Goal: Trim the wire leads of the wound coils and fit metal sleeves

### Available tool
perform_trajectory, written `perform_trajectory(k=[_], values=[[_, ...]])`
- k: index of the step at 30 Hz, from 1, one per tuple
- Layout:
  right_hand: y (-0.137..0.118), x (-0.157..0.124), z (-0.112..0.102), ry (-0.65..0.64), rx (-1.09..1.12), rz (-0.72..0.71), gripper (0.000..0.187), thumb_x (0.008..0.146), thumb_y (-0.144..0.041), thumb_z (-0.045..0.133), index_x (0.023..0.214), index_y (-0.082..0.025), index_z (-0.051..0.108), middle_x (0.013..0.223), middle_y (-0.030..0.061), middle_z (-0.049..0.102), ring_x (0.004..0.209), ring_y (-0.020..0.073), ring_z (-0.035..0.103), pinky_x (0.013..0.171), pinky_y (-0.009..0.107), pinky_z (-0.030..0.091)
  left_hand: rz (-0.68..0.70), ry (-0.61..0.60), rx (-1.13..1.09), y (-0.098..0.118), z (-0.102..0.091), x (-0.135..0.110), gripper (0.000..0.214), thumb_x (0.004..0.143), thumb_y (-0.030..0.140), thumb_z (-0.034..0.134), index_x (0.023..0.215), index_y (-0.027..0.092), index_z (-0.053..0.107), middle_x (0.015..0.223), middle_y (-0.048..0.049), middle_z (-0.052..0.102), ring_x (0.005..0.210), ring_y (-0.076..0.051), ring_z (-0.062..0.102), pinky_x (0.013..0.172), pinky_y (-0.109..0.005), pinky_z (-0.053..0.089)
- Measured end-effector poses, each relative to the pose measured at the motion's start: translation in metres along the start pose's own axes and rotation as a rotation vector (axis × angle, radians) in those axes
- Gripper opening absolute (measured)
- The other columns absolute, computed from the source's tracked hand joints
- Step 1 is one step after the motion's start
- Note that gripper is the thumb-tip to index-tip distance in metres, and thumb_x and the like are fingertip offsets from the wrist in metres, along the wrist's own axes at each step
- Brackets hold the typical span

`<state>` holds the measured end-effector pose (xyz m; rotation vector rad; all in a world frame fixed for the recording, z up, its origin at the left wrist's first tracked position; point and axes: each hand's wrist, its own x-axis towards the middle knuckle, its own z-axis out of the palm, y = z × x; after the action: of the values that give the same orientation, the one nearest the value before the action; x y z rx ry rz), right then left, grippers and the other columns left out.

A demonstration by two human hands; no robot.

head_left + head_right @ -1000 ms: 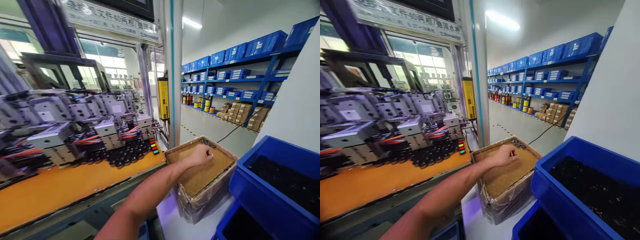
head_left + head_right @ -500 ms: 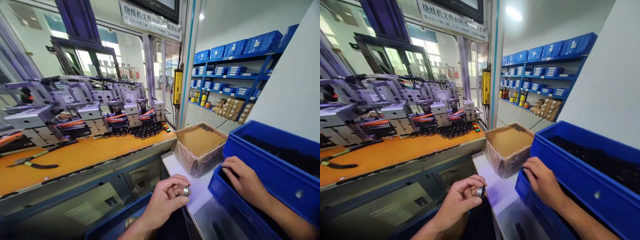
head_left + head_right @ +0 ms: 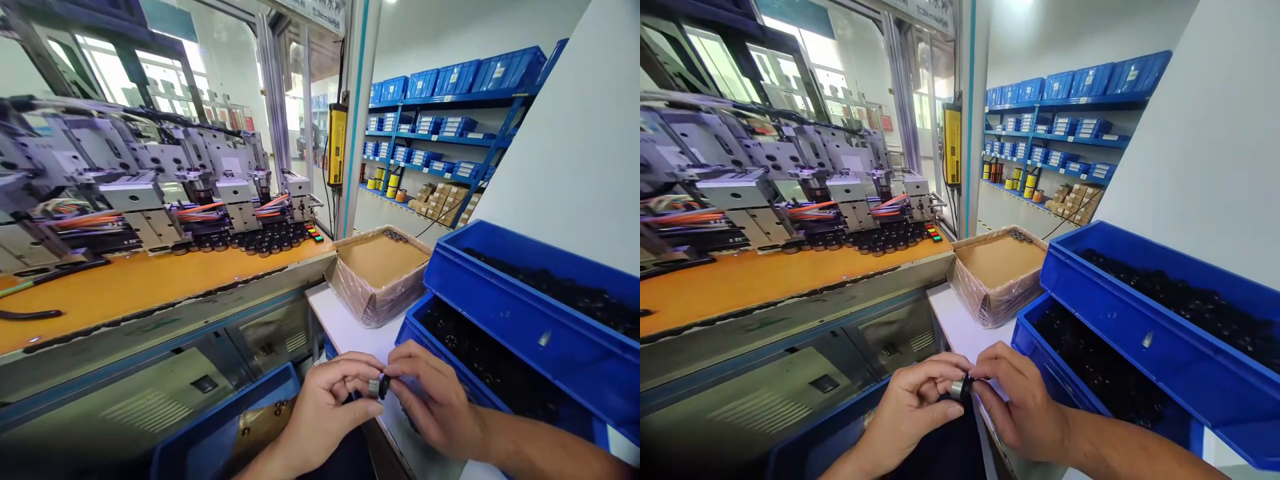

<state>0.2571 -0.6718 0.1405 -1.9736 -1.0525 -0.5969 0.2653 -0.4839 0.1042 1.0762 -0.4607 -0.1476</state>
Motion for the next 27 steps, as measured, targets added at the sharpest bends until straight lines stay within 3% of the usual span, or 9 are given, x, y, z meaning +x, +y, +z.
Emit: perform_trajectory(k=[4, 12, 16, 21, 27], values=[[0.0028, -0.0023, 0.0009, -0.012, -0.021, -0.015, 0.026, 0.089, -0.003, 0.051, 0.111, -0.015, 0.060, 0.088, 0.0079, 0.059, 0.076, 0.0159, 0.059, 0.062, 0.027, 0.053, -0.043, 0.046, -0.049, -0.0034, 0.0050, 0.0016, 0.043, 0.059, 0.002, 0.086, 0.093, 0.027, 0.080, 0.087, -0.0008, 0.078, 0.074, -0.011, 0.070, 0.072, -0.018, 0.057], [0.0062, -0.0047, 0.0033, -0.030, -0.050, -0.059, 0.032, 0.089, -0.003, 0.053, 0.118, -0.015, 0.059, 0.091, 0.0084, 0.059, 0.078, 0.0158, 0.060, 0.064, 0.027, 0.055, -0.182, 0.081, -0.092, -0.0044, 0.0008, -0.0011, 0.039, 0.055, 0.004, 0.089, 0.089, 0.021, 0.080, 0.080, -0.0025, 0.081, 0.075, -0.014, 0.074, 0.071, -0.020, 0.059], [0.0065, -0.0025, 0.0048, -0.043, -0.140, -0.129, 0.035, 0.086, -0.004, 0.054, 0.120, -0.010, 0.056, 0.099, 0.0130, 0.063, 0.090, 0.0190, 0.063, 0.073, 0.029, 0.057, -0.170, 0.088, -0.100, -0.0029, -0.0025, -0.0004, 0.036, 0.058, 0.005, 0.088, 0.089, 0.021, 0.079, 0.083, -0.0029, 0.082, 0.076, -0.013, 0.074, 0.073, -0.019, 0.058], [0.0077, 0.0001, 0.0065, -0.015, -0.278, -0.247, 0.024, 0.089, -0.006, 0.056, 0.112, -0.010, 0.059, 0.089, 0.0102, 0.065, 0.083, 0.0170, 0.063, 0.068, 0.027, 0.056, -0.147, 0.084, -0.086, -0.0006, -0.0033, -0.0004, 0.038, 0.057, 0.000, 0.086, 0.088, 0.021, 0.080, 0.085, -0.0028, 0.081, 0.078, -0.014, 0.075, 0.074, -0.020, 0.059], [0.0105, -0.0013, 0.0059, -0.033, -0.278, -0.235, 0.024, 0.090, -0.007, 0.054, 0.114, -0.010, 0.058, 0.092, 0.0112, 0.066, 0.085, 0.0183, 0.064, 0.068, 0.029, 0.057, -0.158, 0.062, -0.139, -0.0017, -0.0019, -0.0008, 0.039, 0.057, 0.000, 0.086, 0.089, 0.022, 0.080, 0.085, -0.0019, 0.081, 0.077, -0.013, 0.074, 0.074, -0.019, 0.058]])
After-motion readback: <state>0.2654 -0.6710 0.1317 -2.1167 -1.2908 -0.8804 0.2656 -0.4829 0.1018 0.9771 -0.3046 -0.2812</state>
